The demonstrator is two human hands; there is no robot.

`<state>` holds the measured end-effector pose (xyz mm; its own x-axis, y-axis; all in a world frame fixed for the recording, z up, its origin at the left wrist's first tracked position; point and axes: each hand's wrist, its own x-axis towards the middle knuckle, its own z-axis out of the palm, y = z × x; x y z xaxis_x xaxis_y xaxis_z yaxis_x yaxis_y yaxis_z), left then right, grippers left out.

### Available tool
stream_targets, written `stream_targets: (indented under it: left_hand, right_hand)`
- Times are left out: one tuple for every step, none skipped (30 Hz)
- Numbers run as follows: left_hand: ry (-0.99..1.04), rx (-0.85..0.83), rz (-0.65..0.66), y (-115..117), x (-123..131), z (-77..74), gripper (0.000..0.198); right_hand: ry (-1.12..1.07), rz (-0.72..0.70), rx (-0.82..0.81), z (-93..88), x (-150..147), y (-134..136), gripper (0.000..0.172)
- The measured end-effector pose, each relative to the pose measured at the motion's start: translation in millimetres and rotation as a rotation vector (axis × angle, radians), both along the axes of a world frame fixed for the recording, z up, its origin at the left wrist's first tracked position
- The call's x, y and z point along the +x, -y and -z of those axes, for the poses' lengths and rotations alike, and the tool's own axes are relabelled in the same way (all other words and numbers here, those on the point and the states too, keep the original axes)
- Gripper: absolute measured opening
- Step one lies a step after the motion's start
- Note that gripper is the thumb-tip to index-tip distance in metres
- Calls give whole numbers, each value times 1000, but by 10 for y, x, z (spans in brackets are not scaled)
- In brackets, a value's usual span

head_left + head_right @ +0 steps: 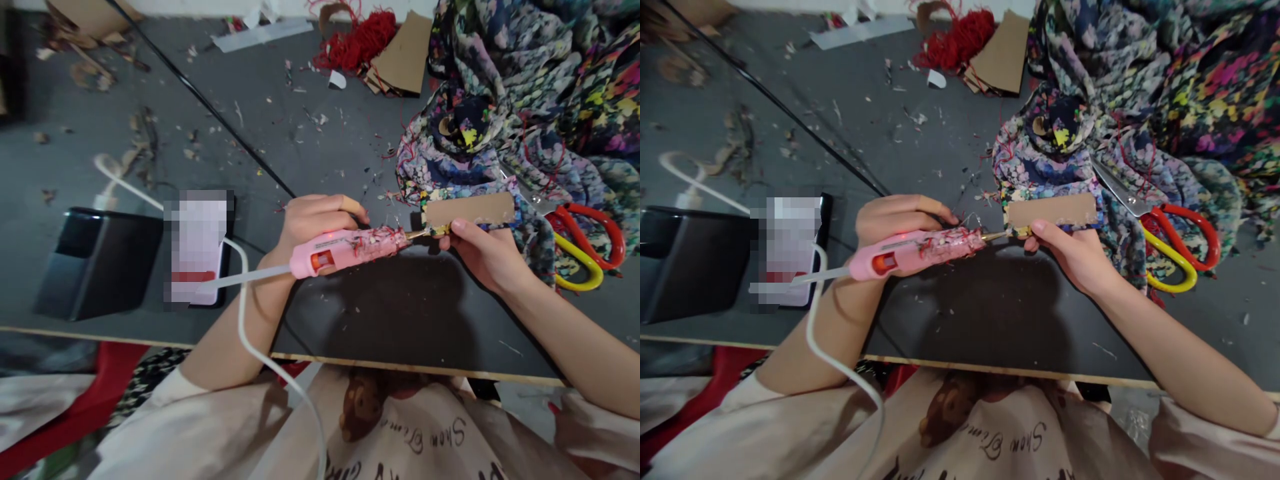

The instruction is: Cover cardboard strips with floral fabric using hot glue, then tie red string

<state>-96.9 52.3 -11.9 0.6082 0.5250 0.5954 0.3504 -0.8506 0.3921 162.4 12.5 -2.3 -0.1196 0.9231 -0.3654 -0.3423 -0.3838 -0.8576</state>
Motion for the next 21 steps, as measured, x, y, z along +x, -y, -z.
stream_targets:
  left_hand:
    - [-4,-3,3,1,-2,-1,24]
    - [-7,-7,5,1,-4,-1,24]
    - [-8,-12,10,1,-8,0,25]
    - [-15,-17,13,0,-12,1,26]
    - [-24,-21,14,0,-16,4,27]
    - [-30,-22,16,-1,-20,6,27]
    - [-35,-24,15,-1,-23,8,26]
    - [-34,-24,14,1,-24,9,26]
    - [-21,-23,9,5,-25,8,25]
    - [3,-23,-2,9,-25,5,25]
    - [34,-25,-17,14,-24,0,26]
    - [61,-31,-32,19,-23,-5,27]
    - [77,-38,-44,22,-22,-11,28]
    - [79,-44,-51,23,-21,-15,29]
    - [68,-44,-46,21,-21,-17,29]
    - [52,-37,-30,17,-21,-15,30]
    - [42,-24,-12,11,-21,-9,30]
    - [41,-9,5,4,-21,-1,31]
    - [47,1,12,-2,-20,9,32]
    - [55,3,16,-6,-19,18,32]
    - [60,-1,16,-9,-18,27,31]
  right_hand:
    - [5,-2,1,-2,-2,0,30]
    - [12,-4,3,-4,-4,1,31]
    - [19,-7,5,-5,-6,2,32]
    - [26,-12,9,-4,-6,4,32]
    - [33,-18,13,-2,-5,7,32]
    - [39,-27,18,2,-2,11,32]
    - [45,-38,24,8,2,15,32]
    - [53,-49,33,16,6,20,31]
    - [59,-57,41,23,11,24,29]
    - [61,-61,47,29,14,28,28]
    - [58,-60,51,32,16,29,27]
    - [48,-55,51,34,17,29,26]
    - [31,-45,48,33,16,27,26]
    - [13,-35,43,30,14,23,26]
    - [-5,-25,37,26,12,19,26]
    - [-19,-17,31,22,10,13,26]
    - [-28,-11,27,19,9,8,27]
    - [-35,-8,25,18,8,5,27]
    - [-39,-6,24,17,8,2,28]
    - [-41,-6,23,18,8,1,28]
    - [-40,-6,24,20,9,1,28]
